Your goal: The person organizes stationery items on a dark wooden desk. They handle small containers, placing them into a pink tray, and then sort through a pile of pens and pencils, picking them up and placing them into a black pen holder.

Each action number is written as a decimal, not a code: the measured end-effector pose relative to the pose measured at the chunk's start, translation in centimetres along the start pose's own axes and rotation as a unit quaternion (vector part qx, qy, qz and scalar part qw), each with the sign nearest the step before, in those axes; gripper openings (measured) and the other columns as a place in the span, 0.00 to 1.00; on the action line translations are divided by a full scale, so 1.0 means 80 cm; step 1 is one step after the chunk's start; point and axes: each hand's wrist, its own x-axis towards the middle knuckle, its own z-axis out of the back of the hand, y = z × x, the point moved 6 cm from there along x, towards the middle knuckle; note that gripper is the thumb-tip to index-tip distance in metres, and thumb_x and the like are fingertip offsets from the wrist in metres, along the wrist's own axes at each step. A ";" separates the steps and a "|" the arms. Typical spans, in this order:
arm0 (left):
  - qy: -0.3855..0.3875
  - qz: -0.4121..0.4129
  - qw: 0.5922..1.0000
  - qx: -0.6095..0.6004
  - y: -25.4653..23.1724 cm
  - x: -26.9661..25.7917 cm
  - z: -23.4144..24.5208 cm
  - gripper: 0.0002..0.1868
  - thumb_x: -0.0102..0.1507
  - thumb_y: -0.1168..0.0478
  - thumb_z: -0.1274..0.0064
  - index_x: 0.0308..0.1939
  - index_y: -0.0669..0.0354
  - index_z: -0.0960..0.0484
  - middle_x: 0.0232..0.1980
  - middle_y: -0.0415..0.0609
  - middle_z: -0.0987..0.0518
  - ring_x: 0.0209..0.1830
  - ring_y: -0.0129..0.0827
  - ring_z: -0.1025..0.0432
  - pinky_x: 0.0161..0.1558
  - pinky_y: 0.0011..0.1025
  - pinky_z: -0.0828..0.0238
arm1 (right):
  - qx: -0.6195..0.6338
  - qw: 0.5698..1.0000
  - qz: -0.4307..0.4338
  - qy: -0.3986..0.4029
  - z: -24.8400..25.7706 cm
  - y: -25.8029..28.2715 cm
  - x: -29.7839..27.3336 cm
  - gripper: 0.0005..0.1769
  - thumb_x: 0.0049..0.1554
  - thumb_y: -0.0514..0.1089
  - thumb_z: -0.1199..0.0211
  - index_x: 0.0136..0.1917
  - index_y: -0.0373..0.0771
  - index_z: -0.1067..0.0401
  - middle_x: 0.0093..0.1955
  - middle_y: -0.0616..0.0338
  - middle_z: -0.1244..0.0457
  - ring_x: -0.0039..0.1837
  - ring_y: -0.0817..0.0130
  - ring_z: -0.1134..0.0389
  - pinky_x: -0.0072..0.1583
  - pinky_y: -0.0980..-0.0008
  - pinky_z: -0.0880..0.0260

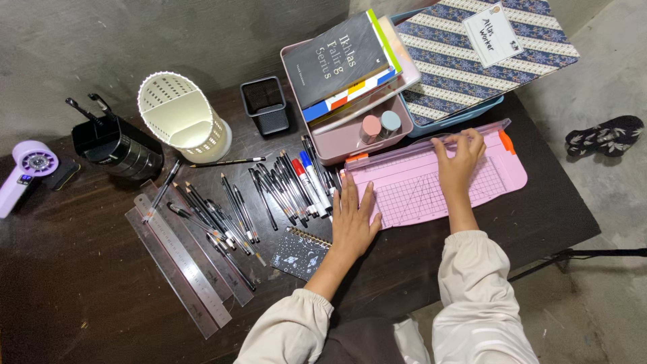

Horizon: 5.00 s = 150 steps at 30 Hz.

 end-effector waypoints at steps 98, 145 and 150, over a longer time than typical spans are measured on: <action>-0.001 -0.003 0.999 -0.041 0.003 -0.036 -0.001 0.48 0.64 0.44 0.47 0.81 0.54 0.53 0.83 0.70 0.63 0.85 0.60 0.71 0.78 0.61 0.73 | 0.061 0.966 0.226 0.107 0.022 0.174 -0.096 0.13 0.54 0.33 0.31 0.53 0.37 0.23 0.48 0.57 0.30 0.51 0.58 0.33 0.55 0.59 0.33; 0.036 0.042 0.996 0.073 0.019 0.006 -0.008 0.48 0.62 0.37 0.47 0.80 0.49 0.48 0.82 0.73 0.66 0.82 0.64 0.72 0.76 0.61 0.79 | -0.160 0.958 -0.042 0.233 -0.061 0.050 -0.105 0.51 0.65 0.67 0.55 0.81 0.22 0.62 0.82 0.19 0.71 0.84 0.30 0.78 0.75 0.30 0.81; 0.035 0.052 0.995 0.079 0.027 0.017 -0.012 0.47 0.63 0.37 0.49 0.81 0.49 0.49 0.83 0.69 0.65 0.83 0.64 0.72 0.76 0.60 0.79 | -0.181 0.955 -0.025 0.234 -0.076 0.050 -0.094 0.51 0.66 0.66 0.55 0.81 0.20 0.62 0.81 0.16 0.71 0.83 0.27 0.78 0.74 0.28 0.80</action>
